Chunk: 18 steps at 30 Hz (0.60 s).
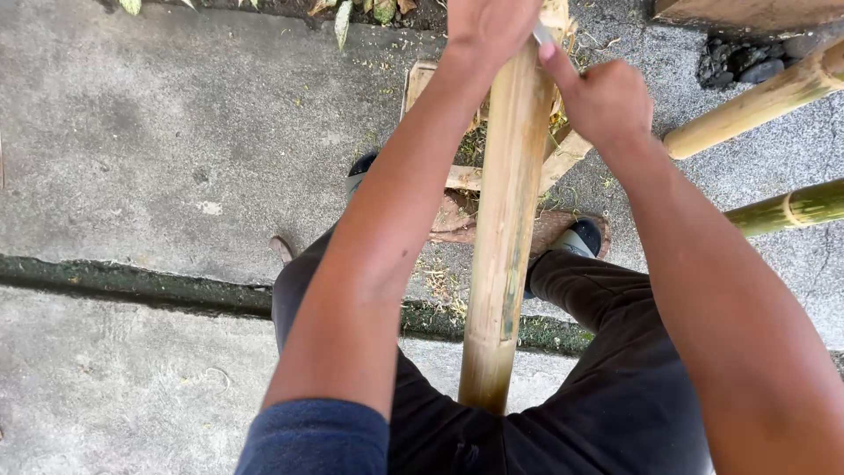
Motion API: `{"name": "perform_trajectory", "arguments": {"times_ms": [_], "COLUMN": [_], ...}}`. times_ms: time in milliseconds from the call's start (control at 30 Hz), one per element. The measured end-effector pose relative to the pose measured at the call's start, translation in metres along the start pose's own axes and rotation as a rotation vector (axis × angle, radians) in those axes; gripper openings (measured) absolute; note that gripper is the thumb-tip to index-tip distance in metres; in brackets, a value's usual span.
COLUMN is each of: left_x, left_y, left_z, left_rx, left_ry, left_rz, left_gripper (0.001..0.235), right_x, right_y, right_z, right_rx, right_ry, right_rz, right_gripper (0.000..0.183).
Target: Scraping the outer layer of a bamboo pole with a knife while sitting at a wooden stand.
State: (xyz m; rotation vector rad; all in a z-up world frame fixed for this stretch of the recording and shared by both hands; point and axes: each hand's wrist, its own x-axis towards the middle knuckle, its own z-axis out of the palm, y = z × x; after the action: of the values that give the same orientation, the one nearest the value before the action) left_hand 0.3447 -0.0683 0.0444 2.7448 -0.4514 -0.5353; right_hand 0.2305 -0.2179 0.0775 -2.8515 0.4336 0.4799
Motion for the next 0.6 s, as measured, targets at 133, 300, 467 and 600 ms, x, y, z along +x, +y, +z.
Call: {"name": "perform_trajectory", "arguments": {"times_ms": [133, 300, 467, 600], "left_x": [-0.068, -0.226, -0.287, -0.279], "left_y": [-0.01, -0.009, -0.004, -0.004], "left_z": [0.047, 0.108, 0.14, 0.14], "left_rx": [0.083, -0.228, -0.345, -0.347], "left_ry": [0.727, 0.316, 0.325, 0.249], "left_rz": [0.326, 0.122, 0.045, 0.008], "left_gripper": [0.028, 0.04, 0.047, 0.053], "right_x": [-0.069, -0.191, -0.233, -0.234], "right_y": [0.029, 0.027, 0.026, 0.019], "right_z": [0.016, 0.012, 0.023, 0.022], "right_rx": [-0.152, -0.266, -0.347, -0.403], "right_ry": [-0.058, -0.063, -0.018, -0.034], "right_rz": [-0.186, -0.289, -0.371, -0.352], "right_gripper": [0.087, 0.081, 0.079, 0.08]}}
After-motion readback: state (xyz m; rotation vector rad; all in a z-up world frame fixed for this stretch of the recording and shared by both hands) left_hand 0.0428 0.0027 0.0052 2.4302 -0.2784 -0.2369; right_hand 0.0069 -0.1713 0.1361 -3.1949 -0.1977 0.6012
